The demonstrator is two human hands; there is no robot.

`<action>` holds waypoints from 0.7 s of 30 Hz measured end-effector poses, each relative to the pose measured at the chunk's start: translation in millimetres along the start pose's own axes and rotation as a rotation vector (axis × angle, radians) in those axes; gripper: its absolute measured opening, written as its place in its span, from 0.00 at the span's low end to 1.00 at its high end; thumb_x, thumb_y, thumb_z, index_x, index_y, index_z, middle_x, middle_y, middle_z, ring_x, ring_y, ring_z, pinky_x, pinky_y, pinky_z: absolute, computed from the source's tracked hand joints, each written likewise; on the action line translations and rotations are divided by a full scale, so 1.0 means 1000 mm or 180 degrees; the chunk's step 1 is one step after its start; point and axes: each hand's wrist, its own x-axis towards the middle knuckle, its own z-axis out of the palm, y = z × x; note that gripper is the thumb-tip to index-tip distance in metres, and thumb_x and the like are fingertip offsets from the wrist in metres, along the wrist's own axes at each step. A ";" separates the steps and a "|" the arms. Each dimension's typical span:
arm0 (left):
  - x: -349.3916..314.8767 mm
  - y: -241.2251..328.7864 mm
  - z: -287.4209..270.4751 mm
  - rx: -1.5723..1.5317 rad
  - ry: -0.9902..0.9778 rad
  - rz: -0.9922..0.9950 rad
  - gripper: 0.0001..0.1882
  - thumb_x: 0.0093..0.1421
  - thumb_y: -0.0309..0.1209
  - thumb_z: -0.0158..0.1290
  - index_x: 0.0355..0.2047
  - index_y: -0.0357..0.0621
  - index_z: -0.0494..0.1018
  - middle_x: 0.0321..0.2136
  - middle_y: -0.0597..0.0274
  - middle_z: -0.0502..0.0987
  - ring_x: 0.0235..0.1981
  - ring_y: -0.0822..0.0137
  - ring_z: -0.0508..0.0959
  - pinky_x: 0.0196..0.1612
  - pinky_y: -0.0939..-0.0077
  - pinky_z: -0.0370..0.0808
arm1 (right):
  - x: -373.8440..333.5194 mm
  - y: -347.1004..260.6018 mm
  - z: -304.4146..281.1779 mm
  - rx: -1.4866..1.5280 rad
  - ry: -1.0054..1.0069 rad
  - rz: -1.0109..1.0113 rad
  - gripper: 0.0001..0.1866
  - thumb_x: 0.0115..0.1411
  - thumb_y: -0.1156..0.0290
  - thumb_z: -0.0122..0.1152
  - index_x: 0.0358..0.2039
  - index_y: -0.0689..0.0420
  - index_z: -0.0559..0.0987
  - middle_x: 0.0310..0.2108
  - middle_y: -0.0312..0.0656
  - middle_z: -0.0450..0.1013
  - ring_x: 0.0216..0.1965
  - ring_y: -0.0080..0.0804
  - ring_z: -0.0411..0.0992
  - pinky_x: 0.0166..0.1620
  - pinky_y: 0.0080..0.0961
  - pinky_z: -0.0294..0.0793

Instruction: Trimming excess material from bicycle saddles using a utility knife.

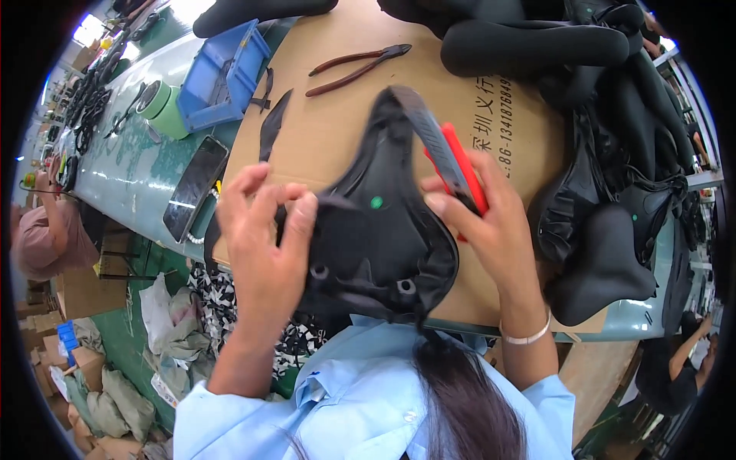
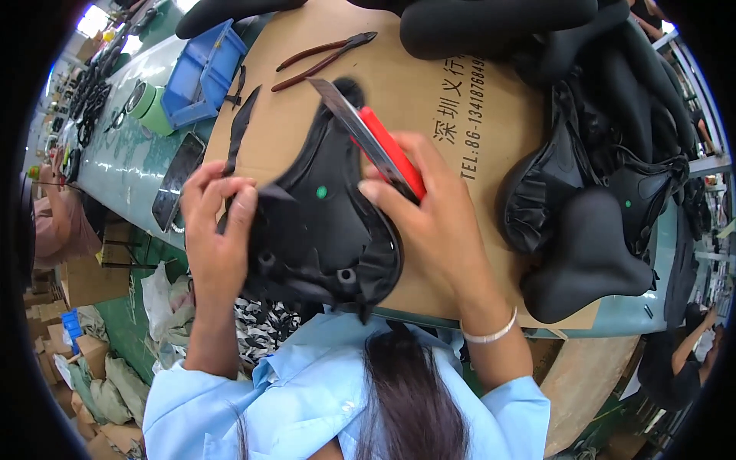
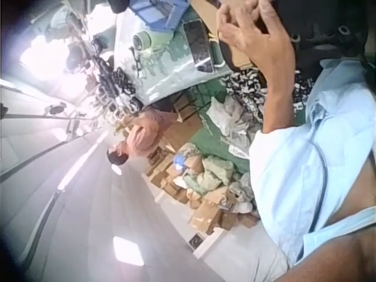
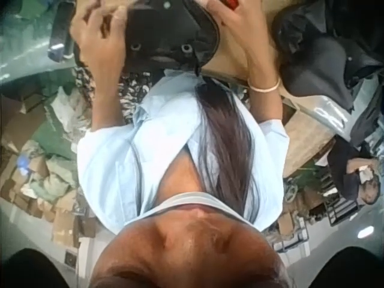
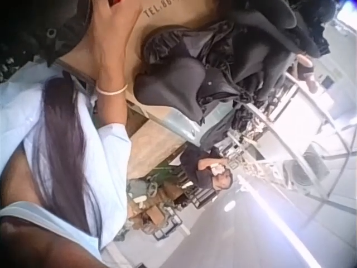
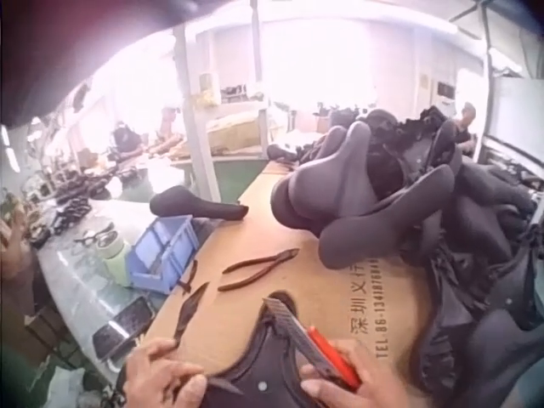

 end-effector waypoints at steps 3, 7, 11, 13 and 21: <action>-0.005 0.030 -0.003 0.0601 -0.0132 0.0503 0.13 0.59 0.40 0.56 0.32 0.41 0.76 0.28 0.56 0.75 0.35 0.60 0.73 0.42 0.66 0.66 | 0.009 0.009 -0.002 -0.0267 0.0091 -0.0423 0.22 0.57 0.72 0.62 0.52 0.60 0.71 0.30 0.33 0.71 0.25 0.15 0.65 0.28 0.15 0.65; -0.015 0.058 0.035 -0.0104 -0.1276 0.0470 0.14 0.56 0.40 0.58 0.23 0.42 0.73 0.23 0.61 0.71 0.29 0.60 0.70 0.34 0.64 0.64 | -0.037 0.000 -0.033 -0.0688 0.0399 -0.0074 0.20 0.58 0.74 0.58 0.52 0.60 0.72 0.34 0.36 0.75 0.24 0.17 0.66 0.28 0.16 0.66; -0.035 0.046 0.043 -0.0700 -0.1395 0.0239 0.09 0.55 0.33 0.58 0.24 0.42 0.73 0.23 0.61 0.70 0.29 0.61 0.68 0.35 0.66 0.61 | -0.077 -0.001 -0.038 -0.1200 0.0402 -0.0267 0.21 0.58 0.76 0.57 0.54 0.60 0.72 0.32 0.41 0.74 0.24 0.26 0.69 0.30 0.21 0.70; -0.041 0.045 0.043 -0.1143 -0.1191 0.0153 0.06 0.54 0.28 0.57 0.24 0.40 0.73 0.22 0.62 0.68 0.28 0.62 0.65 0.35 0.67 0.59 | -0.087 -0.006 -0.037 -0.1735 0.0216 -0.0357 0.24 0.56 0.77 0.58 0.55 0.56 0.72 0.29 0.41 0.72 0.22 0.28 0.68 0.27 0.23 0.69; -0.044 0.039 0.049 -0.1551 -0.0907 0.0148 0.05 0.52 0.24 0.55 0.21 0.40 0.72 0.21 0.61 0.65 0.27 0.62 0.65 0.35 0.67 0.59 | -0.109 -0.039 -0.023 -0.3927 -0.0616 -0.0569 0.37 0.48 0.80 0.60 0.61 0.46 0.69 0.19 0.40 0.61 0.14 0.33 0.65 0.18 0.30 0.65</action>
